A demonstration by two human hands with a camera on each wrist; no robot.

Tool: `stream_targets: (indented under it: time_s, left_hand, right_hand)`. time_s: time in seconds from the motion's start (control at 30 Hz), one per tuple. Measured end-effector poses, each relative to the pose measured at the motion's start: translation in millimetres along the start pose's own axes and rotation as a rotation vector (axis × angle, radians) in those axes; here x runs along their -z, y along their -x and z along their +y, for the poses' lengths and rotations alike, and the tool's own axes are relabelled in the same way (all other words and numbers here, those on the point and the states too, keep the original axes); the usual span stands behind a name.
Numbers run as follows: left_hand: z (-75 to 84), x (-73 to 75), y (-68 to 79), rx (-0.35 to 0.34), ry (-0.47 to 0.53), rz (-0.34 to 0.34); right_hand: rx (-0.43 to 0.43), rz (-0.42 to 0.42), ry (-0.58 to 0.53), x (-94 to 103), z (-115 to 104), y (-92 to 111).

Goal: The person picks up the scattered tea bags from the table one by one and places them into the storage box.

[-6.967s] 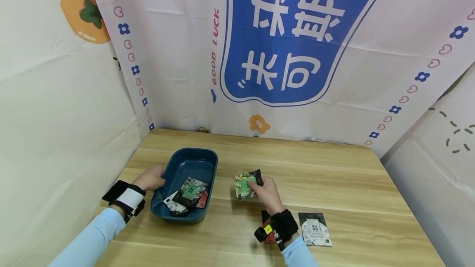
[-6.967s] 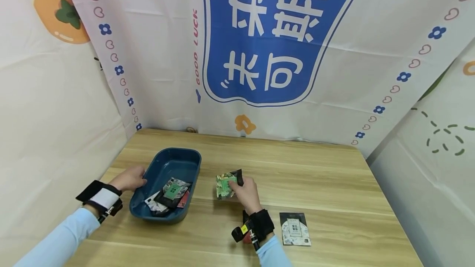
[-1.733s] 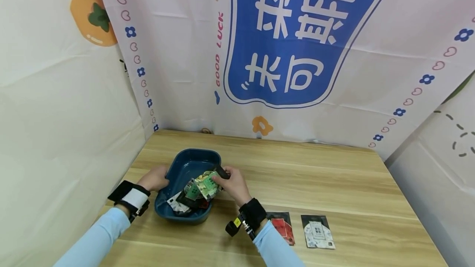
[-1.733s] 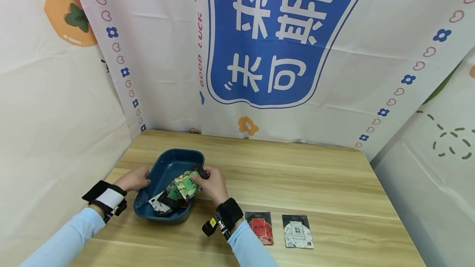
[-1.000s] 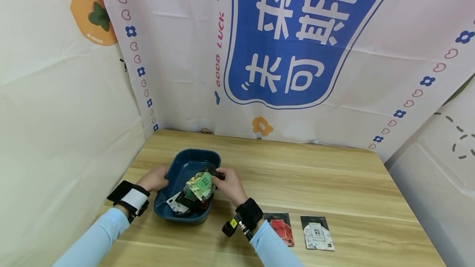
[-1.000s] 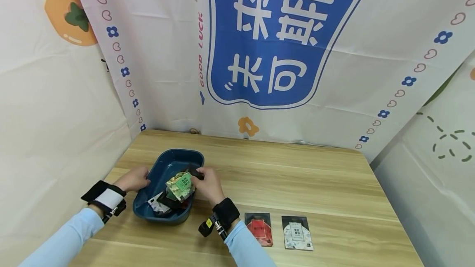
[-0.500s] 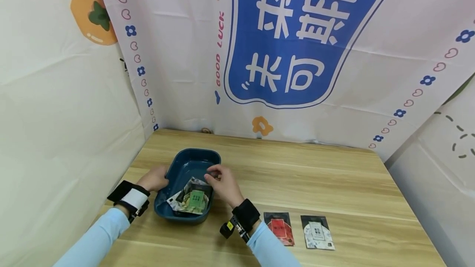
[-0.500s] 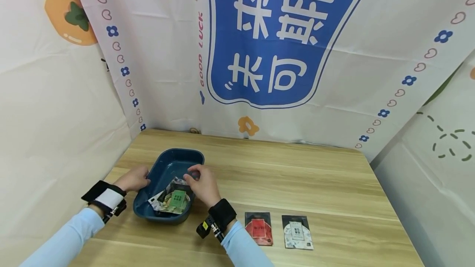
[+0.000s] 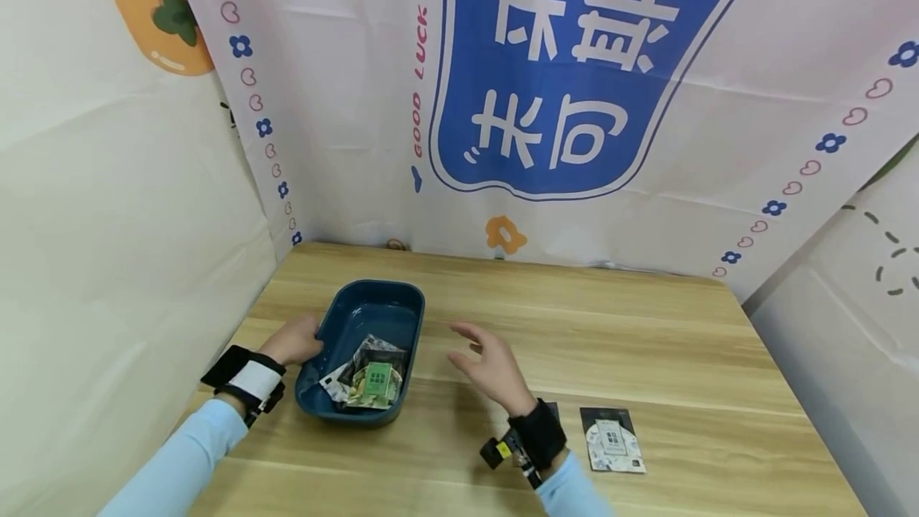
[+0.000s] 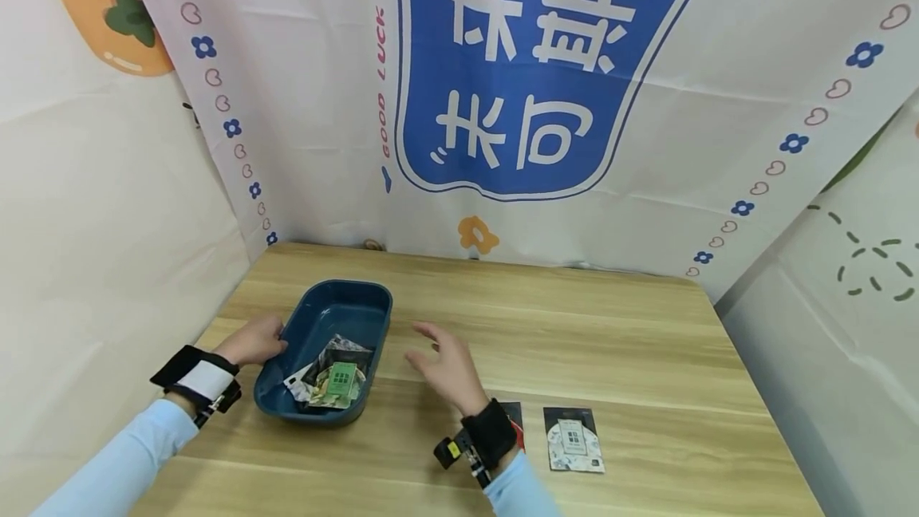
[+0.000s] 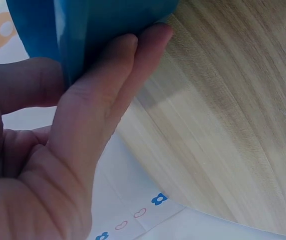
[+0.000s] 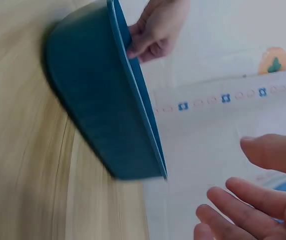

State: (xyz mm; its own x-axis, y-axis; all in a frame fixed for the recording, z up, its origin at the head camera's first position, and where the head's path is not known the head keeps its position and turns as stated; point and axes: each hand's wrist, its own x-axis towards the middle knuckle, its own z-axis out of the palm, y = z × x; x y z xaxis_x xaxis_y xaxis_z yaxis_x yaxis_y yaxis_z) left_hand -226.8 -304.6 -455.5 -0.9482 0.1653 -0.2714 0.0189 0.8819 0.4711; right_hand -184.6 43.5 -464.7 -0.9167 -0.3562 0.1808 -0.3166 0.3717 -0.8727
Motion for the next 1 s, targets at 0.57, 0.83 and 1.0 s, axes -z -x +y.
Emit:
stream_targets:
  time_s: [0.57, 0.83, 1.0]
  left_hand:
    - [1.9, 3.4, 0.9, 0.004, 0.016, -0.001]
    - [-2.3, 4.3, 5.9, -0.044, 0.002, 0.036]
    - [-0.7, 2.8, 6.6, -0.049, 0.022, 0.033]
  right_hand:
    - [-0.247, -0.036, 0.318, 55.8, 44.7, 80.6]
    - [-0.221, -0.071, 0.474, 53.7, 58.8, 95.4]
    - [-0.208, -0.067, 0.567, 52.6, 64.6, 96.5]
